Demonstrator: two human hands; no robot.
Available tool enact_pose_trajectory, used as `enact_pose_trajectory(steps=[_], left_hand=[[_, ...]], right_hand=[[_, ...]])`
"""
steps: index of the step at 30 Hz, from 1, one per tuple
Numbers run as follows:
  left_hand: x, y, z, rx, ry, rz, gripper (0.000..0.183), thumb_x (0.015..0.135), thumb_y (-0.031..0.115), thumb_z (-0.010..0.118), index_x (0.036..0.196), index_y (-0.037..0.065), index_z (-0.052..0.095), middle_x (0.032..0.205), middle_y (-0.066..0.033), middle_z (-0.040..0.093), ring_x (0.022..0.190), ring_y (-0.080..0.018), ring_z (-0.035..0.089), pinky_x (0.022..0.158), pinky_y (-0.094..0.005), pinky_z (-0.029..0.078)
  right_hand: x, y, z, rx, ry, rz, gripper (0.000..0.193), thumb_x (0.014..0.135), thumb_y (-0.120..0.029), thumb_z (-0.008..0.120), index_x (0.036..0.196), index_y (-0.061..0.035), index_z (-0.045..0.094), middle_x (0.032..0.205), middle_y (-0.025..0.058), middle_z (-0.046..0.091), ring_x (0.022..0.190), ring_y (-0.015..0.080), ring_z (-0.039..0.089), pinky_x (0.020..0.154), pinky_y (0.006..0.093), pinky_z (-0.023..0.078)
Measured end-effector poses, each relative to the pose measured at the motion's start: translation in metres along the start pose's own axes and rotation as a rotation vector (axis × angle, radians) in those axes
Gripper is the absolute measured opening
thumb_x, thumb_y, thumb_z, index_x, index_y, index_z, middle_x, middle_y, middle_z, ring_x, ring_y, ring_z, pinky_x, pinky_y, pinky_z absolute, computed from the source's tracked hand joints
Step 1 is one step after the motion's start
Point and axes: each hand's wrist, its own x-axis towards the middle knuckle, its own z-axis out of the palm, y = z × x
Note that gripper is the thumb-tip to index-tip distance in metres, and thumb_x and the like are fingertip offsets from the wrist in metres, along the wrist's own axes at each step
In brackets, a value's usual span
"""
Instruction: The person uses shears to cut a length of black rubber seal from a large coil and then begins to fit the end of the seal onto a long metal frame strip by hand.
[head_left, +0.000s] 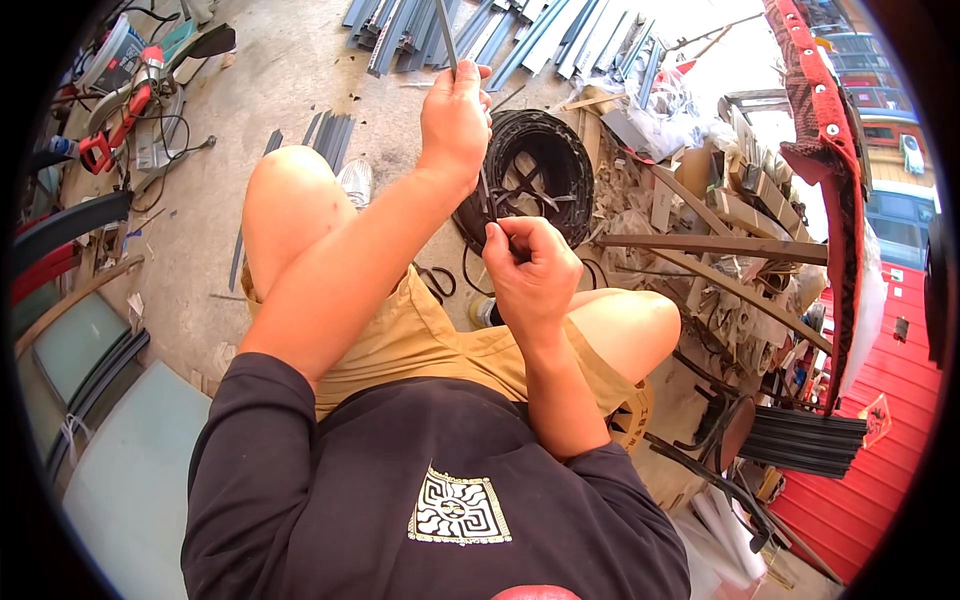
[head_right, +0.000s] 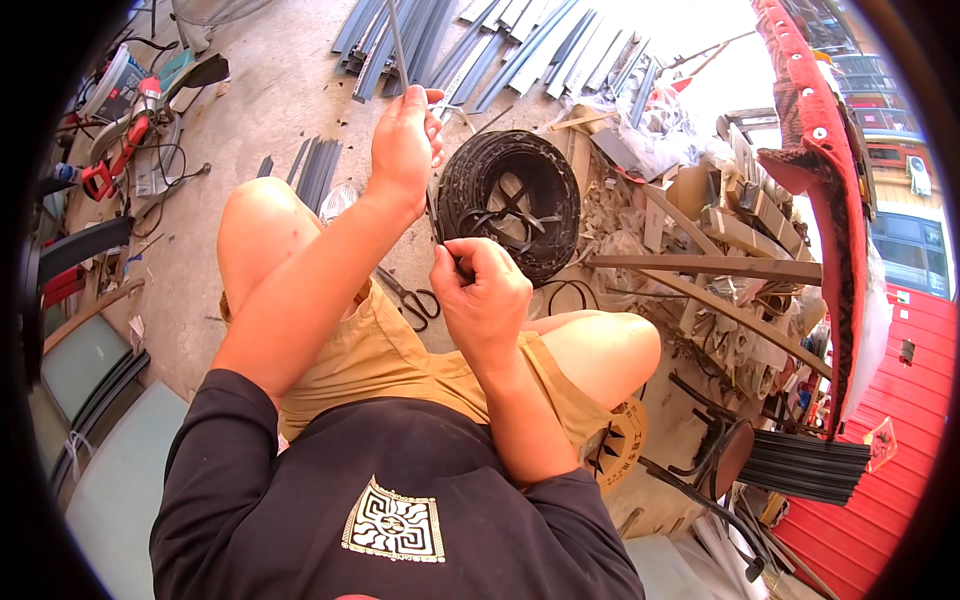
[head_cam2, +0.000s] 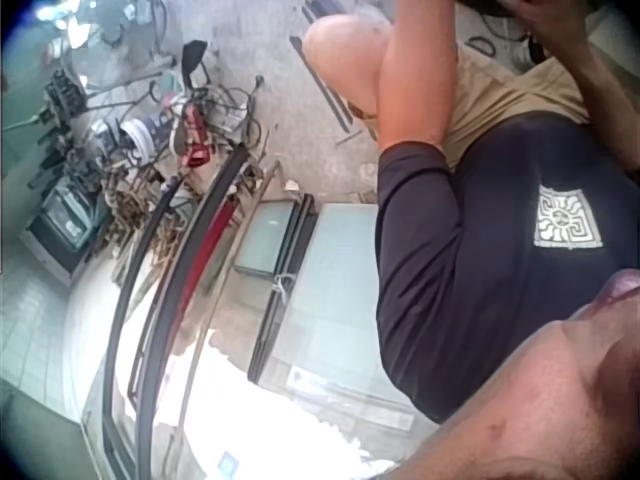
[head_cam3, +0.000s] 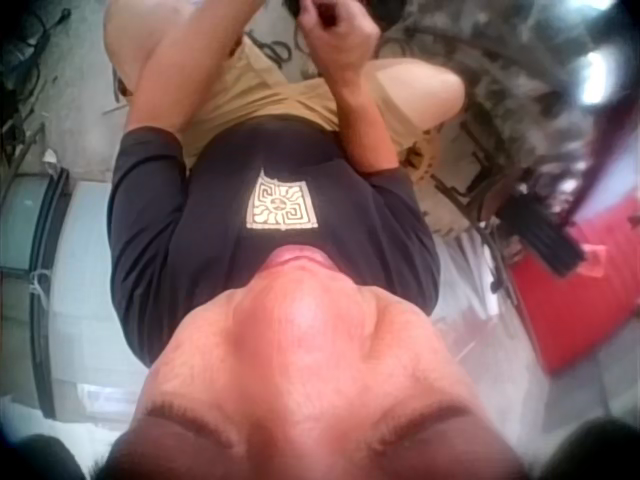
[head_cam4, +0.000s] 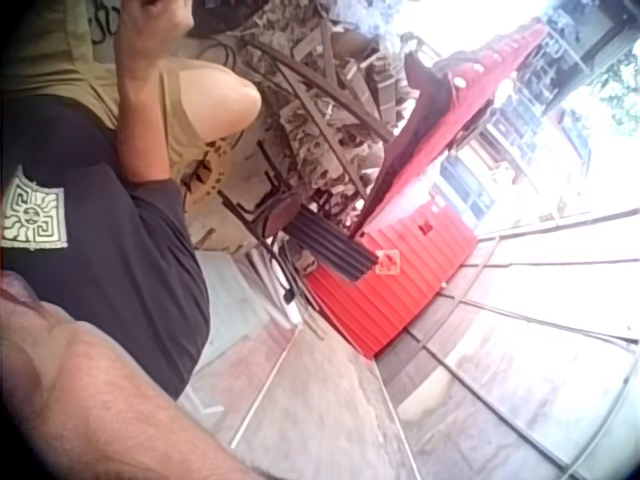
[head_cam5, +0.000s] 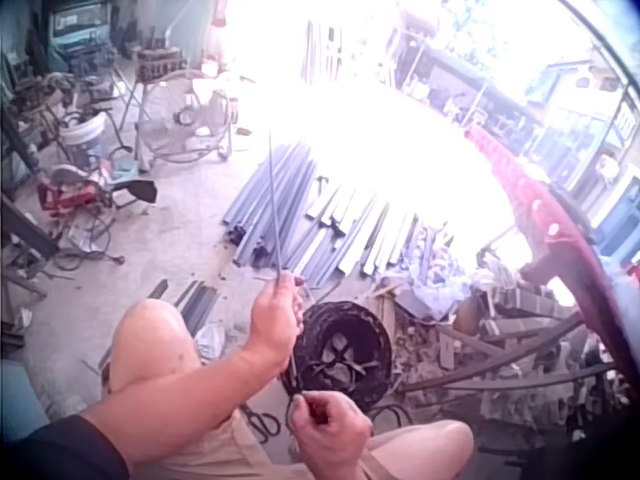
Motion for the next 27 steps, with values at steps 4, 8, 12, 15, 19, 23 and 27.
enact_pose_trajectory(steps=[4,8,12,15,19,23,27], left_hand=[[0.002,-0.003,0.0,0.037,-0.013,0.046,0.034,0.116,0.034,0.044,0.117,0.005,0.06,0.073,0.005,0.043,0.057,-0.0056,0.036,0.052,-0.0256,0.034],[0.001,-0.004,-0.001,0.05,-0.011,0.04,0.033,0.116,0.034,0.044,0.116,0.005,0.06,0.074,0.005,0.043,0.057,-0.0054,0.036,0.052,-0.0254,0.034],[0.002,-0.007,0.001,0.071,-0.01,0.033,0.033,0.116,0.034,0.045,0.117,0.005,0.06,0.073,0.0054,0.043,0.056,-0.0047,0.036,0.051,-0.025,0.034],[0.006,-0.013,-0.003,0.118,-0.007,0.06,0.035,0.114,0.035,0.047,0.114,0.004,0.064,0.077,0.0038,0.048,0.062,-0.0054,0.041,0.055,-0.0246,0.037],[0.008,-0.019,-0.006,0.157,-0.018,0.08,0.037,0.113,0.036,0.05,0.111,0.003,0.068,0.083,0.0023,0.054,0.071,-0.0067,0.047,0.063,-0.0255,0.04],[0.006,-0.016,-0.004,0.15,-0.01,0.075,0.037,0.113,0.036,0.05,0.112,0.003,0.068,0.083,0.0027,0.054,0.069,-0.0062,0.046,0.061,-0.0247,0.04],[0.002,-0.012,-0.001,0.119,-0.032,0.046,0.035,0.116,0.034,0.045,0.117,0.004,0.062,0.073,0.0058,0.042,0.057,-0.0036,0.036,0.05,-0.0232,0.034]], right_hand=[[0.004,-0.004,-0.002,-0.041,-0.031,0.009,0.011,0.084,-0.006,0.082,0.087,-0.0032,0.071,0.07,0.0081,0.064,0.056,0.0179,0.059,0.055,0.0314,0.048],[0.005,-0.006,-0.004,-0.044,-0.052,0.04,0.012,0.084,-0.007,0.082,0.086,-0.003,0.071,0.069,0.0085,0.064,0.056,0.0178,0.058,0.055,0.0317,0.047],[0.008,-0.007,-0.007,-0.04,-0.052,0.054,0.011,0.084,-0.006,0.081,0.086,-0.0026,0.071,0.069,0.0088,0.063,0.055,0.0176,0.057,0.054,0.032,0.046],[0.009,-0.007,-0.008,-0.049,-0.059,0.068,0.011,0.085,-0.006,0.081,0.086,-0.002,0.07,0.069,0.0087,0.063,0.055,0.0174,0.057,0.054,0.032,0.047],[0.008,-0.006,-0.009,-0.03,-0.049,0.056,0.011,0.085,-0.006,0.081,0.087,-0.0014,0.071,0.07,0.0085,0.064,0.056,0.0166,0.058,0.055,0.0312,0.048],[0.005,-0.006,-0.007,-0.032,-0.048,0.058,0.01,0.085,-0.005,0.081,0.087,-0.0014,0.071,0.071,0.0083,0.065,0.057,0.0161,0.06,0.056,0.0305,0.049],[0.0,0.001,-0.004,-0.022,-0.014,0.043,0.01,0.086,-0.004,0.081,0.09,-0.0014,0.072,0.074,0.0087,0.067,0.058,0.0159,0.061,0.057,0.0304,0.05]])
